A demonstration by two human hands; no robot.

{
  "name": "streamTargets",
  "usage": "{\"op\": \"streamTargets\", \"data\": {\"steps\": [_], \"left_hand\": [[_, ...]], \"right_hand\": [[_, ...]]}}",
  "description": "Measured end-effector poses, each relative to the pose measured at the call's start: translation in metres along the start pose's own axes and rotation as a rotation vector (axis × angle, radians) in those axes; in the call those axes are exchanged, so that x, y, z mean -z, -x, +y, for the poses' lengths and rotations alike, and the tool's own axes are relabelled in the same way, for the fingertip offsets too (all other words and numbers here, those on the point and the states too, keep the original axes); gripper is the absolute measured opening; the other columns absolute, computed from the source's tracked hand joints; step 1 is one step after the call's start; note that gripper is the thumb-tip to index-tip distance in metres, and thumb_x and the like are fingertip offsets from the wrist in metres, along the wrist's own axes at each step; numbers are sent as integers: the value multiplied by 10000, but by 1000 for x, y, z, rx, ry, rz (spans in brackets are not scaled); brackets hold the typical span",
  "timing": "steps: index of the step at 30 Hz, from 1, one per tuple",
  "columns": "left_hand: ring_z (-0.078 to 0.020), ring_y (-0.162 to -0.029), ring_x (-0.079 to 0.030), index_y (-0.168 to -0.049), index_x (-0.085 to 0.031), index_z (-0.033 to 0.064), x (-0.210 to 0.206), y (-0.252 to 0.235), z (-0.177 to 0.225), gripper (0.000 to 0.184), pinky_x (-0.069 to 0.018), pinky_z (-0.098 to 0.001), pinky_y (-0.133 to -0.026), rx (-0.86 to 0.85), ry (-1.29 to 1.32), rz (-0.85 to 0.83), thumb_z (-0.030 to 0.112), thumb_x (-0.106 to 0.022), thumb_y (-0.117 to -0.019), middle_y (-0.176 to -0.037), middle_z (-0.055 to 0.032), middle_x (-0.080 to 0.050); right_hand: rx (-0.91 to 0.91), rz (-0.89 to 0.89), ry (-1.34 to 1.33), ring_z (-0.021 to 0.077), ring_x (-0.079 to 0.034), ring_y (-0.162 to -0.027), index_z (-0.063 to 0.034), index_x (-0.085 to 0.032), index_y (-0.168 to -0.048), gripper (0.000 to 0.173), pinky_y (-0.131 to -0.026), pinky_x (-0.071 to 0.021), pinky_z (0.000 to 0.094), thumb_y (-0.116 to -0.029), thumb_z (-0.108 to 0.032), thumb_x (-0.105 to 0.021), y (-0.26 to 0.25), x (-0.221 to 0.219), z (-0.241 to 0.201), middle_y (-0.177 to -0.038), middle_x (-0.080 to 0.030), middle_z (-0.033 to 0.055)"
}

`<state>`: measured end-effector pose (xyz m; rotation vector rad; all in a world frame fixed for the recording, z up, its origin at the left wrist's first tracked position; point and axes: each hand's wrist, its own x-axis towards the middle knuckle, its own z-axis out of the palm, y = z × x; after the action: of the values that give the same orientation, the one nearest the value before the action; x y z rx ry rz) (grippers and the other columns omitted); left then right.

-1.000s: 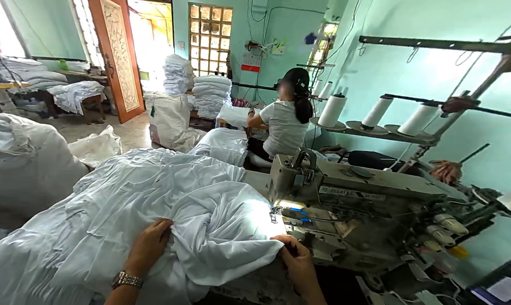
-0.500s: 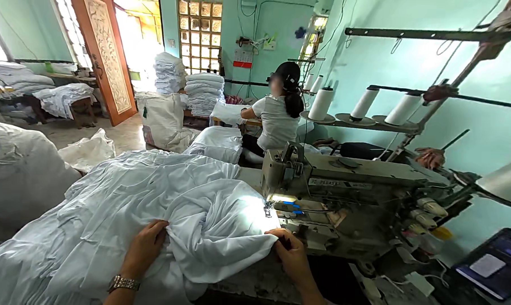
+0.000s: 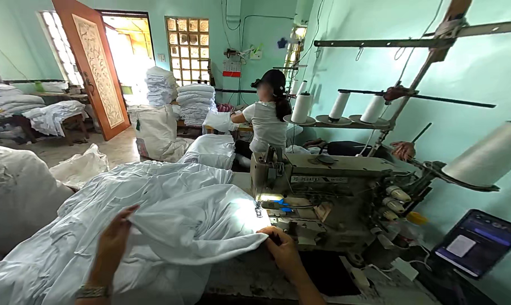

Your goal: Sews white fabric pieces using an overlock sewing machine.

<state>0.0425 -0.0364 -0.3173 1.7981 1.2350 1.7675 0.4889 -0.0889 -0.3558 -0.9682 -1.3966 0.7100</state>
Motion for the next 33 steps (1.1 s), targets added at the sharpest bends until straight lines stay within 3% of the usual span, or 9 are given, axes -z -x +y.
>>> {"op": "streamTargets", "data": {"steps": [3, 6, 10, 13, 16, 19, 22, 26, 33], "left_hand": [[-83, -1066, -670, -1210, -580, 130, 36, -26, 66, 201, -546, -332, -998, -153, 342, 233, 210, -457, -1072, -1102, 74, -697], [-138, -946, -701, -1012, -679, 187, 67, -39, 124, 113, -565, -363, -964, -338, 528, 167, 236, -578, -1020, -955, 44, -712], [-14, -992, -620, -1133, -648, 21, 68, -60, 178, 204, -513, -216, -940, -380, -95, 270, 187, -617, -1019, -1070, -6, -651], [3, -1125, -582, -1317, -594, 23, 68, -92, 175, 346, -467, -225, -1011, -344, -302, 316, 256, -555, -1065, -1248, -20, -633], [65, -1055, -600, -1269, -591, 134, 56, -110, 180, 242, -494, -170, -942, -252, -37, 377, 253, -520, -1071, -1148, 130, -634], [-20, -1053, -652, -1141, -603, 96, 45, -120, 181, 164, -529, -213, -965, -263, 203, 355, 92, -452, -1075, -1074, 75, -680], [52, -888, -625, -1058, -581, 103, 28, -119, 192, 130, -522, -148, -859, -202, 123, 392, 71, -455, -1063, -931, 107, -633], [101, -985, -578, -1289, -607, 108, 15, -101, 209, 298, -477, -138, -892, -274, -315, 288, 300, -517, -1081, -1101, 89, -625], [63, -909, -627, -1219, -641, 99, -6, -58, 234, 227, -526, -132, -799, -422, -273, 61, 233, -596, -1042, -1049, 87, -661]], "right_hand": [[-28, -41, 37, 14, -613, -646, -48, -747, -1015, 130, -559, -531, 181, -924, -57, -653, -1, 4, -4, -901, -713, -8], [-47, -83, 46, 23, -634, -675, -55, -755, -1019, 124, -582, -542, 187, -912, -58, -691, -4, 7, -9, -923, -730, -7], [-100, -121, 103, 29, -656, -721, -47, -750, -1048, 170, -623, -564, 203, -885, -36, -703, -7, 9, -16, -953, -732, 9], [-118, -126, 154, 32, -655, -731, -30, -741, -1080, 186, -648, -567, 213, -898, -63, -719, -9, 8, -25, -955, -727, 26], [-112, -137, 152, 25, -659, -744, -21, -726, -1139, 237, -654, -566, 208, -911, -86, -714, -10, 8, -25, -985, -734, 31], [-156, -114, 145, 14, -620, -669, -31, -745, -1049, 189, -590, -533, 186, -888, -130, -745, -10, 4, -30, -909, -709, 18], [-156, -154, 126, 2, -598, -670, -65, -758, -951, 167, -608, -515, 173, -862, -200, -800, -6, 6, -36, -853, -686, -18], [-147, -221, 109, 21, -605, -627, -45, -736, -965, 181, -580, -536, 183, -882, -197, -791, 6, 13, -28, -839, -683, -2], [-79, -196, 79, 29, -620, -678, -52, -730, -935, 173, -626, -538, 196, -901, -218, -767, 13, 10, -18, -824, -684, -1]]}}
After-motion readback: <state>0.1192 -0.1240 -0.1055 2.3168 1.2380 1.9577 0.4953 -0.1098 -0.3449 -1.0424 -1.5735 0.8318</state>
